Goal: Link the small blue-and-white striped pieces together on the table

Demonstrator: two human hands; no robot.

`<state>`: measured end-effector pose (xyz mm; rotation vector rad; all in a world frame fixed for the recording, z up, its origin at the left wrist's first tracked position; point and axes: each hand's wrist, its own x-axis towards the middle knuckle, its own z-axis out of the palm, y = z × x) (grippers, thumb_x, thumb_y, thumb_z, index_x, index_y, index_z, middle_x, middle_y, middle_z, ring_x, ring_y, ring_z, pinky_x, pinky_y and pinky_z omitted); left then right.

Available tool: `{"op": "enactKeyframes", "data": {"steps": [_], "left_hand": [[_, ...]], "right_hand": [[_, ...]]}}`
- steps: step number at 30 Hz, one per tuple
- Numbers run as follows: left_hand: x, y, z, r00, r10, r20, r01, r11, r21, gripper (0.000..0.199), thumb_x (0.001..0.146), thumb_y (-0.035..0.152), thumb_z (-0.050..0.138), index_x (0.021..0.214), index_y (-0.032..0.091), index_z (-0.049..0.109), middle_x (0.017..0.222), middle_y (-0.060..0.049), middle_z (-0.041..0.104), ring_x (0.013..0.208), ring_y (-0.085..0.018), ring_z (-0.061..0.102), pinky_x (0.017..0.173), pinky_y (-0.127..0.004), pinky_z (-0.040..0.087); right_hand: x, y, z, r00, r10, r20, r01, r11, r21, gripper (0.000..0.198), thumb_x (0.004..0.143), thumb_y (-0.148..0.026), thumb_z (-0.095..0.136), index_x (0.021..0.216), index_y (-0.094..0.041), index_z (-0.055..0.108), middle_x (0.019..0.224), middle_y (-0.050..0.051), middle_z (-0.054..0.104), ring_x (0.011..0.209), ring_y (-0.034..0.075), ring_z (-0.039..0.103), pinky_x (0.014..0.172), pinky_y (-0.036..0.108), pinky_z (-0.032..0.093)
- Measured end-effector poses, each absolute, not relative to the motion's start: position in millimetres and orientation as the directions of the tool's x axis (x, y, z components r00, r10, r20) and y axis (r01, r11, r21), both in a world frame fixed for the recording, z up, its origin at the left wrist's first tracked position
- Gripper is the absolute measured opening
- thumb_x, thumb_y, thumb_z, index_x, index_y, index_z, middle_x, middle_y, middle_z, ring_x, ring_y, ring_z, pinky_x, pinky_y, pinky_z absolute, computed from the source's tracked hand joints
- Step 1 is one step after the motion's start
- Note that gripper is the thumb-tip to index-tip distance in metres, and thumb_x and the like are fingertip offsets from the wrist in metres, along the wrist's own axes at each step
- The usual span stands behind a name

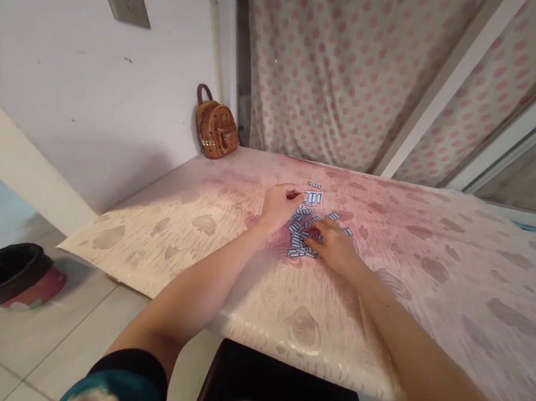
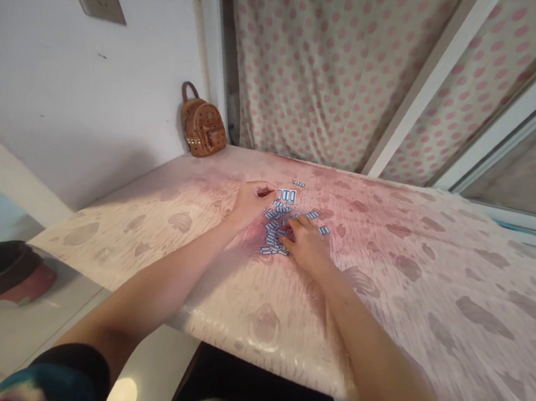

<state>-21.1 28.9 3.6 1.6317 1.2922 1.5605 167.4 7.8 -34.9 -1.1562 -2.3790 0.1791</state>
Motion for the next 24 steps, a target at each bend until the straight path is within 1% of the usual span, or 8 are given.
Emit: {"op": "enactKeyframes", "data": {"steps": [3,6,10,13,15,18,21,24], "left_hand": [[-21.0,27.9,3.9,-0.122,0.895,0.430,0.275,-0.385,0.881,0.012,0.082,0.013,0.064,0.076,0.014,0.074,0.076,-0.003,0.074,0.069,-0.014,0.066,0.062,-0.021,0.045],[-21.7,28.1,1.9,-0.114,0.894,0.433,0.276,-0.390,0.878,0.011,0.081,0.014,0.064,0.076,0.014,0.074,0.075,-0.003,0.073,0.068,-0.014,0.065,0.061,-0.021,0.044],[-21.8,28.8,-1.9,-0.100,0.892,0.441,0.313,-0.393,0.865,0.011,0.081,0.016,0.066,0.075,0.013,0.074,0.074,-0.003,0.073,0.068,-0.015,0.065,0.061,-0.022,0.044],[-20.1,27.5,-2.9,-0.069,0.910,0.409,0.331,-0.366,0.870,0.011,0.082,0.015,0.066,0.076,0.013,0.075,0.076,-0.004,0.075,0.068,-0.015,0.066,0.062,-0.022,0.044],[-18.2,25.5,-2.7,-0.047,0.922,0.385,0.328,-0.350,0.878,0.011,0.082,0.015,0.066,0.076,0.013,0.075,0.076,-0.004,0.075,0.068,-0.015,0.066,0.061,-0.022,0.044],[-15.2,21.7,-1.6,-0.021,0.923,0.384,0.315,-0.358,0.879,0.010,0.082,0.015,0.067,0.077,0.013,0.076,0.077,-0.005,0.075,0.069,-0.015,0.067,0.061,-0.021,0.045],[-13.0,18.3,-0.2,0.015,0.917,0.400,0.297,-0.386,0.874,0.011,0.083,0.015,0.067,0.077,0.013,0.076,0.077,-0.005,0.075,0.069,-0.015,0.066,0.061,-0.021,0.045],[-11.6,15.7,1.4,0.051,0.919,0.392,0.279,-0.390,0.878,0.011,0.083,0.017,0.068,0.077,0.014,0.076,0.076,-0.005,0.075,0.067,-0.015,0.066,0.061,-0.022,0.046]], "right_hand": [[164.8,5.8,-33.8,-0.499,0.779,0.379,0.682,0.623,-0.383,0.008,0.085,-0.023,0.065,0.086,-0.021,0.057,0.093,0.006,0.062,0.089,0.025,0.059,0.077,0.035,0.044],[163.3,3.8,-31.5,-0.451,0.794,0.407,0.617,0.607,-0.500,0.007,0.084,-0.023,0.058,0.081,-0.022,0.052,0.085,0.004,0.061,0.081,0.022,0.059,0.073,0.033,0.043],[168.4,5.8,-25.9,-0.193,0.850,0.491,0.498,0.516,-0.697,0.013,0.086,-0.035,0.057,0.083,-0.024,0.050,0.078,0.000,0.060,0.073,0.020,0.059,0.068,0.032,0.042],[175.3,9.7,-21.7,-0.047,0.856,0.514,0.397,0.488,-0.777,0.016,0.084,-0.038,0.059,0.088,-0.024,0.052,0.074,-0.001,0.058,0.068,0.019,0.056,0.064,0.030,0.041],[178.3,11.2,-19.0,-0.016,0.843,0.537,0.357,0.507,-0.785,0.015,0.085,-0.038,0.058,0.088,-0.024,0.055,0.074,-0.001,0.058,0.068,0.018,0.055,0.064,0.030,0.041],[178.7,10.2,-15.0,-0.040,0.806,0.590,0.354,0.564,-0.747,0.016,0.089,-0.037,0.053,0.087,-0.022,0.060,0.081,0.002,0.061,0.074,0.020,0.057,0.068,0.032,0.043],[176.3,6.0,-11.7,-0.091,0.757,0.647,0.400,0.622,-0.673,0.019,0.091,-0.032,0.048,0.091,-0.022,0.065,0.088,0.005,0.064,0.083,0.023,0.060,0.072,0.034,0.044],[174.2,1.5,-9.7,-0.132,0.735,0.665,0.465,0.639,-0.613,0.019,0.092,-0.027,0.047,0.095,-0.021,0.065,0.093,0.006,0.065,0.087,0.024,0.061,0.078,0.037,0.045]]}}
